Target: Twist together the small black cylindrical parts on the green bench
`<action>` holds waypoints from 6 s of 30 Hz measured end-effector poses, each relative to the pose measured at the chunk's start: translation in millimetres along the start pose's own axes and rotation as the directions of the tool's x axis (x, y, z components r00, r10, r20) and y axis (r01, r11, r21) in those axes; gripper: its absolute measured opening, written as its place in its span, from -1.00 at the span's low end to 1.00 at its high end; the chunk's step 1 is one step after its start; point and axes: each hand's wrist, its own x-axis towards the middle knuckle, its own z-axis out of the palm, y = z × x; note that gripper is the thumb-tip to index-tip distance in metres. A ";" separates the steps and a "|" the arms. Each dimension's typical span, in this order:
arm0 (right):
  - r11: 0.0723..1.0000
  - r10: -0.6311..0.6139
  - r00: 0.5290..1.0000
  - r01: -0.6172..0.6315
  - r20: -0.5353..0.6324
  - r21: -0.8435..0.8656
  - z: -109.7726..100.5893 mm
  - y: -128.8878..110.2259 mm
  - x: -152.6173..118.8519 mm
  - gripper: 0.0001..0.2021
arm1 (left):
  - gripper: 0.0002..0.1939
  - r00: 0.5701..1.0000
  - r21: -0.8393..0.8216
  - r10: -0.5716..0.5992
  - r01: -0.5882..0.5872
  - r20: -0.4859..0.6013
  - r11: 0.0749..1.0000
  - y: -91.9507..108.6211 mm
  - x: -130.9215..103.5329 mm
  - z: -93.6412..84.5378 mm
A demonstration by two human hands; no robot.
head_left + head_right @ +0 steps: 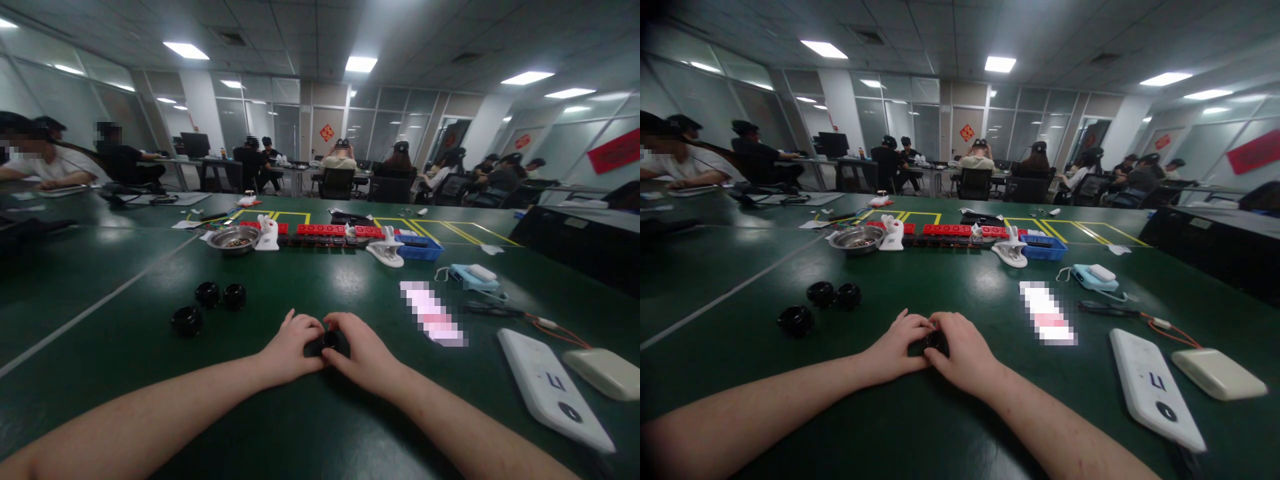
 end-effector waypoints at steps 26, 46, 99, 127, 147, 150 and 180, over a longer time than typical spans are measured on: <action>1.000 0.014 0.999 -0.013 -0.041 0.023 1.3 3.1 0.3 -0.64 | -0.71 1.000 -0.020 -0.003 0.003 0.001 1.000 0.9 -0.7 -1.2; 0.991 -0.089 0.996 0.090 -0.013 0.095 2.4 4.6 -1.7 -0.45 | -0.71 1.000 0.005 -0.006 0.006 0.008 1.000 -0.6 -0.6 -0.1; 0.994 -0.081 0.997 0.081 0.000 0.074 -1.5 -1.0 -1.4 -0.55 | -0.67 1.000 -0.008 0.000 0.000 -0.002 1.000 -1.6 0.1 1.0; 0.998 0.058 0.997 -0.056 -0.057 0.026 1.2 9.1 1.0 -0.54 | -0.70 1.000 0.004 0.009 -0.009 0.005 1.000 -0.1 0.2 -0.3; 0.988 -0.090 0.996 0.087 0.021 0.127 -2.8 0.8 -1.7 -0.45 | -0.65 1.000 0.011 0.009 -0.009 0.011 1.000 -4.4 0.4 2.7; 0.994 -0.069 0.997 0.071 -0.032 0.081 -2.3 3.2 -0.9 -0.49 | -0.70 1.000 0.017 0.007 -0.007 0.002 1.000 -3.7 0.1 2.3; 0.997 -0.056 0.998 0.058 -0.029 0.059 -1.6 0.6 -1.0 -0.53 | -0.70 1.000 0.004 0.000 -0.001 0.006 1.000 -1.2 0.4 0.0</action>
